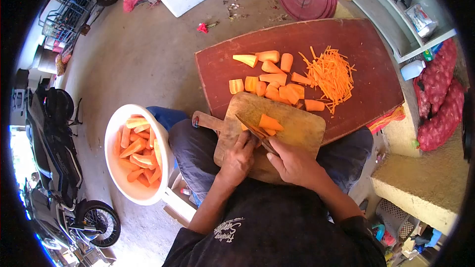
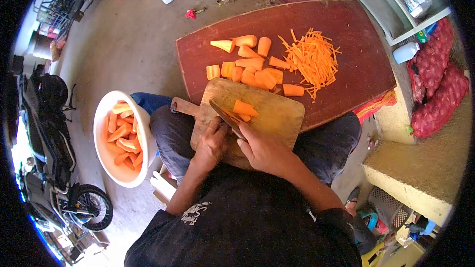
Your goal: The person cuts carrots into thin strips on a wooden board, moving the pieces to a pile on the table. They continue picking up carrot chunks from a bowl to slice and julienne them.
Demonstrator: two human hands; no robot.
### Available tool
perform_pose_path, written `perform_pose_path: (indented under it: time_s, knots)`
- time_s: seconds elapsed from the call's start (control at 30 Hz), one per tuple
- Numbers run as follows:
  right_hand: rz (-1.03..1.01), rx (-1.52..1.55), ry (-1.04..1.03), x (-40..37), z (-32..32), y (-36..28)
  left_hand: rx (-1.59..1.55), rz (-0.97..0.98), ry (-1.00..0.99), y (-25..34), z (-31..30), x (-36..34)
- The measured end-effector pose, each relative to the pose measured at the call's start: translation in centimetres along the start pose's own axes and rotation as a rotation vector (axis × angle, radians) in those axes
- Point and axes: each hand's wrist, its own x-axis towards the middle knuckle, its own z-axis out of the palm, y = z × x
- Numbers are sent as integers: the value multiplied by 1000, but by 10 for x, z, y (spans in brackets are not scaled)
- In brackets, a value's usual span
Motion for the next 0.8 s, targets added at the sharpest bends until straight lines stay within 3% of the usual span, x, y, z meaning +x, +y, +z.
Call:
perform_pose_path:
  time_s: [0.23,0.33,0.53,0.8]
  knots:
    - [-59,8,28,-30,-23,-16,-22,-16,61,-6,9,-5]
    - [91,-33,-55,-20,-12,-21,-4,-14,58,-2,5,-2]
    - [-45,6,-10,-1,1,-7,24,3,92,2,4,1]
    - [-19,6,-5,-11,3,-7,-34,18,124,0,6,-1]
